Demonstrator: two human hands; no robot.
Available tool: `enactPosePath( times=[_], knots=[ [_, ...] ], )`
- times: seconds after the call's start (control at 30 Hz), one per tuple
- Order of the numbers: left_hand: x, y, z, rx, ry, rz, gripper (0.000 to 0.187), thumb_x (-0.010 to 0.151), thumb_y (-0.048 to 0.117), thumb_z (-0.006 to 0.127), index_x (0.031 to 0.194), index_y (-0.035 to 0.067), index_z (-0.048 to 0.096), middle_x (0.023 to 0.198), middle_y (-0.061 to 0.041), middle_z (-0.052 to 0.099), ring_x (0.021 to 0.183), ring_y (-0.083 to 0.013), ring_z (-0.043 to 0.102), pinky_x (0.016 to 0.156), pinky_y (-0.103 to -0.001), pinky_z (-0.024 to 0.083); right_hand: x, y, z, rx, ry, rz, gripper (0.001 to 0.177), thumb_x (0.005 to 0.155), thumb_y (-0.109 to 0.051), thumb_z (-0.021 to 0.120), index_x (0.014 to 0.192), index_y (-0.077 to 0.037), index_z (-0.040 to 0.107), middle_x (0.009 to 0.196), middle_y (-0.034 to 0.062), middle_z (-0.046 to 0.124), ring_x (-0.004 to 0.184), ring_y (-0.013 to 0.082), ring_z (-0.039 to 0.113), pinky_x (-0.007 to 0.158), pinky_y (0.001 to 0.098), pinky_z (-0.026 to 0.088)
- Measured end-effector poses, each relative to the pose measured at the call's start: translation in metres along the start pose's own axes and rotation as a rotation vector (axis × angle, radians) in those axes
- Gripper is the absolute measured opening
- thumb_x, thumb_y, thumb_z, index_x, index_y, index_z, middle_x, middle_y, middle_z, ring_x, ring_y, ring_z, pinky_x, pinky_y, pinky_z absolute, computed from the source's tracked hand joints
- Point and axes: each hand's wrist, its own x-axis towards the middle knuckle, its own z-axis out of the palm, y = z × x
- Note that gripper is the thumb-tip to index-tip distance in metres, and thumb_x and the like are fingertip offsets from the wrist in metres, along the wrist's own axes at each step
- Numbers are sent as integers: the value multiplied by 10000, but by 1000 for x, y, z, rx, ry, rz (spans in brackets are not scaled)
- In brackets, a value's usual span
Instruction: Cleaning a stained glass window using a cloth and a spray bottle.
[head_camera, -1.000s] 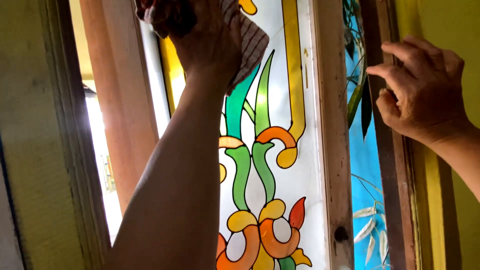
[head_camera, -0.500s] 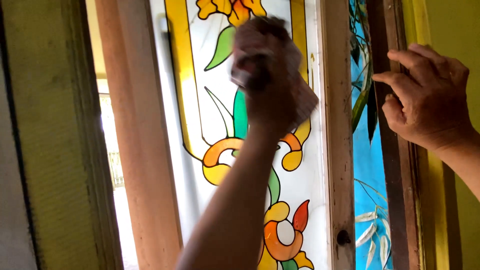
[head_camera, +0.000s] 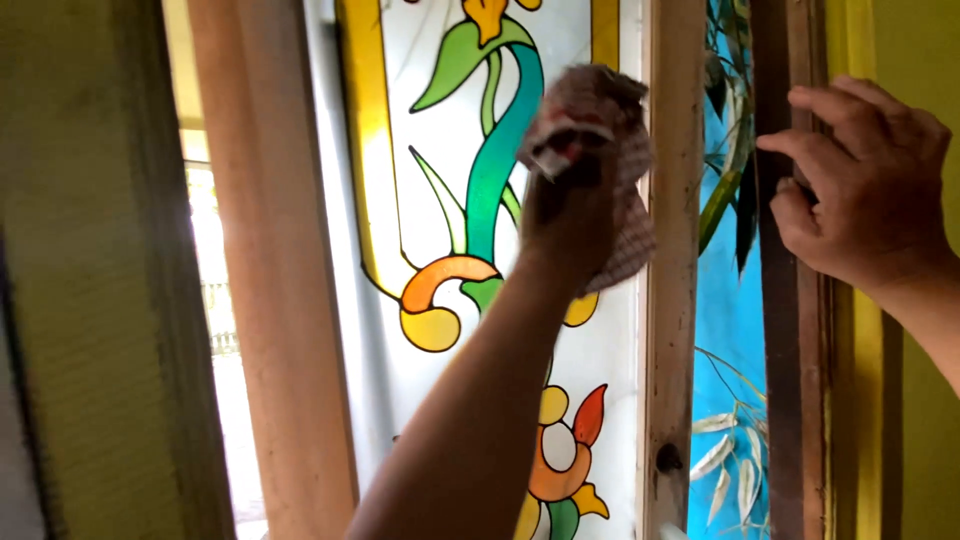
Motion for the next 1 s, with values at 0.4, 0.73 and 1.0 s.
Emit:
enactPosePath(
  times=[0.4,0.73,1.0],
  knots=[
    [54,-100,-80,331,196,-202,755,1079,534,531,1618,71,279,1687,-178,224,1557,-397,288,1184,-718,234,8,-2,-10,2,24,-1,373,826,-128,700,1187,-202,754,1480,14,590,1495,211,482,1183,421,315],
    [69,-93,-70,384,15,-288,799,1089,574,423,1640,18,264,1703,-186,125,1570,-385,176,1195,-701,189,6,-2,-6,4,22,12,356,858,-129,687,1196,-218,759,1463,-11,599,1465,178,493,1149,396,310],
    [110,-64,-14,376,-116,-240,741,1032,430,472,1585,-2,235,1623,-237,260,1478,-485,265,1191,-647,196,21,-12,-27,43,31,4,363,756,-120,696,1104,-179,779,1384,59,638,1371,233,539,1105,442,324]
  ],
)
